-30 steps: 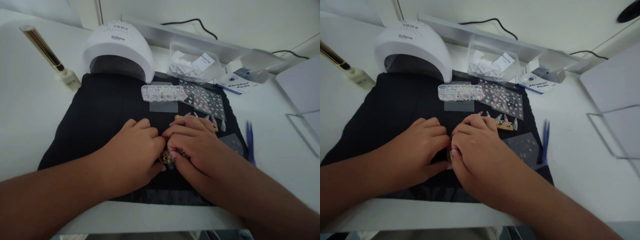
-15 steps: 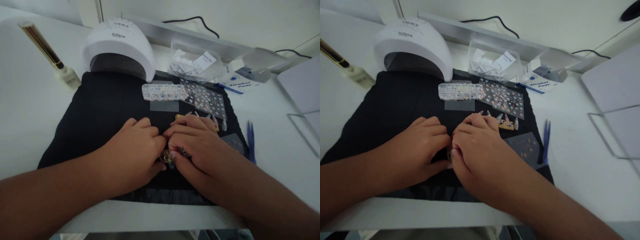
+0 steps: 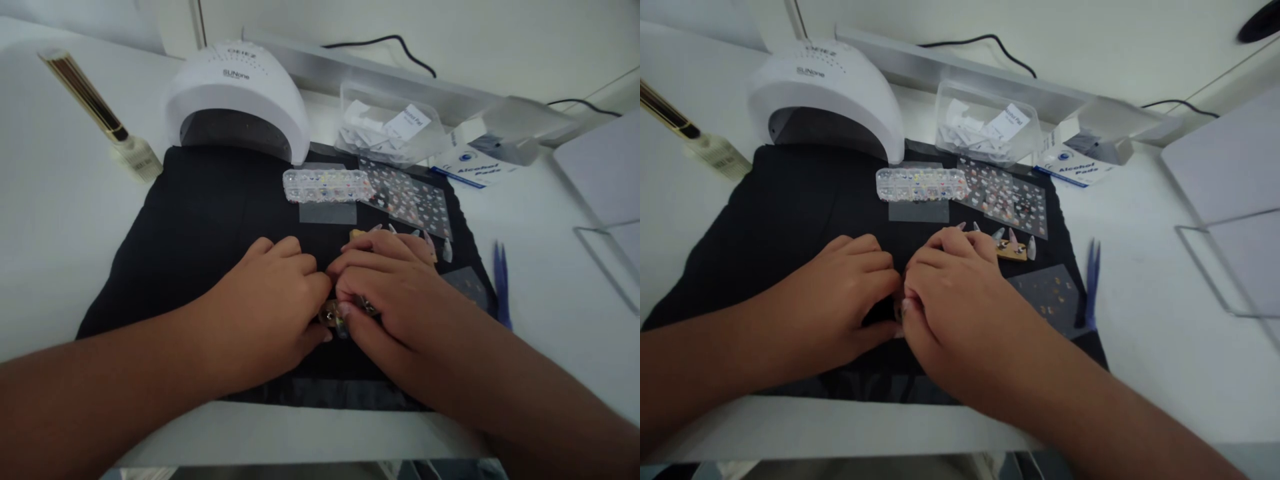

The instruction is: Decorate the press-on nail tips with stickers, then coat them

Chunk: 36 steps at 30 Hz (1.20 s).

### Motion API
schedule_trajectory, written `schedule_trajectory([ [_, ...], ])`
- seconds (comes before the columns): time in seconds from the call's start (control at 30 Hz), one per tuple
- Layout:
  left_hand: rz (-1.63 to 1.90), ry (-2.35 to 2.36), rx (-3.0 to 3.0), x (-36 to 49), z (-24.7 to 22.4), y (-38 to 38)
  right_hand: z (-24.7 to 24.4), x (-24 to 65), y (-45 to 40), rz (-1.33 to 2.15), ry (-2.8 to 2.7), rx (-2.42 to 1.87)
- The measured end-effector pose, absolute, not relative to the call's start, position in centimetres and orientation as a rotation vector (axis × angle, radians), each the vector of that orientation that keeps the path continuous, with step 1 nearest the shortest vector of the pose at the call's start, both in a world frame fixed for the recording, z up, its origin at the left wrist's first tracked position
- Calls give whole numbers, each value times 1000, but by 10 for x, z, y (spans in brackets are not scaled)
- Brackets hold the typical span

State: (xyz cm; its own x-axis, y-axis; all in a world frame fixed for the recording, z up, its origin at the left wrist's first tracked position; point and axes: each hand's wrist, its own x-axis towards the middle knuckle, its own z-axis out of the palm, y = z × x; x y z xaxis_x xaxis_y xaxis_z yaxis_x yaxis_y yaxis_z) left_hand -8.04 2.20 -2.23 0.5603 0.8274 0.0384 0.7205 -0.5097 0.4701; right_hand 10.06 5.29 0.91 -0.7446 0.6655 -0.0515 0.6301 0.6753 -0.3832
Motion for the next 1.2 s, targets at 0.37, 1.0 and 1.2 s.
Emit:
schedule_trajectory([
  [0.37, 322, 1246, 2357, -81, -20, 21, 24, 109, 56, 677, -2715, -1059],
  [1.0, 342, 1263, 2295, -79, -22, 17, 43, 148, 62, 772, -2525, -1138],
  [1.2, 363, 1261, 2301, -79, -23, 18, 42, 145, 65, 775, -2546, -1142],
])
